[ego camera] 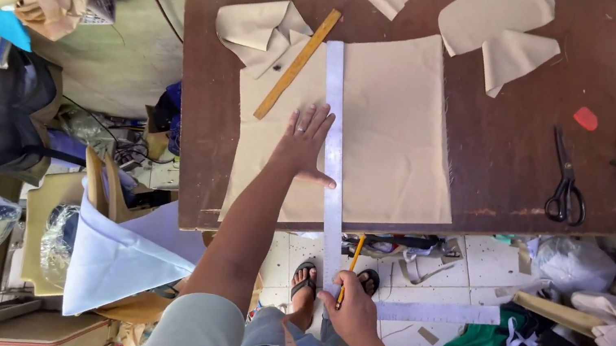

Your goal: The person cuts a piece of beige fabric using scissors on a wooden table. They then unfold a larger piece of fabric, smooth it out, and use a ruler and pencil to draw lines on it.

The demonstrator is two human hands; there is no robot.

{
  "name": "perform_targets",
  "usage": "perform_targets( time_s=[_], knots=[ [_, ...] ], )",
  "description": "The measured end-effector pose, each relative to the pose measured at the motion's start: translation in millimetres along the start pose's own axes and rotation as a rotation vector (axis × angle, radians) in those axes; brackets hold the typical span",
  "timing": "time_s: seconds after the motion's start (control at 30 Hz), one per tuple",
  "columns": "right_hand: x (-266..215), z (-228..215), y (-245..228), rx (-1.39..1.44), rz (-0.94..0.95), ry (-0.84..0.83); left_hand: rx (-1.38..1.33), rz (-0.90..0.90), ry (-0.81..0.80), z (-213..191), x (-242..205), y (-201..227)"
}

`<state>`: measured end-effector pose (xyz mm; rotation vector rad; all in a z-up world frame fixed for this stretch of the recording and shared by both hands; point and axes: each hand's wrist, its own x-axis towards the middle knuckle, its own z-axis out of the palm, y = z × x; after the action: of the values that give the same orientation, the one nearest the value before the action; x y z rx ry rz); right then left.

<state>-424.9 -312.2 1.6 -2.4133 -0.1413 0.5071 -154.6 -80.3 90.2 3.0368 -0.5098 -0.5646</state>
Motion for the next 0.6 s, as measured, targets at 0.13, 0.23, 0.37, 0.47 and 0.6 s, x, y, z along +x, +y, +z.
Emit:
perform_targets(
  time_s=[0.13,0.23,0.37,0.47,0.6],
  knots=[
    [0,-4,-5,-0.031,-0.038,-0.032,-0.016,0.012,0.03,3,0,-3],
    [0,-2,-6,-0.044,-0.022,-0.029,-0.047,0.005,0.021,3,-3,-3],
    [-3,-6,-8,-0.007,-0.055,0.007,-0.058,0.003,0.037,3,-2,-3],
    [-7,-9,-9,-0.016,-0.117,0.07,-0.031,0.015,0.018,1,-2,-1],
    [-5,-11,-10,-0.019,-0.079,0.047,-0.012,0.014,0.039,6,0,-1]
  ],
)
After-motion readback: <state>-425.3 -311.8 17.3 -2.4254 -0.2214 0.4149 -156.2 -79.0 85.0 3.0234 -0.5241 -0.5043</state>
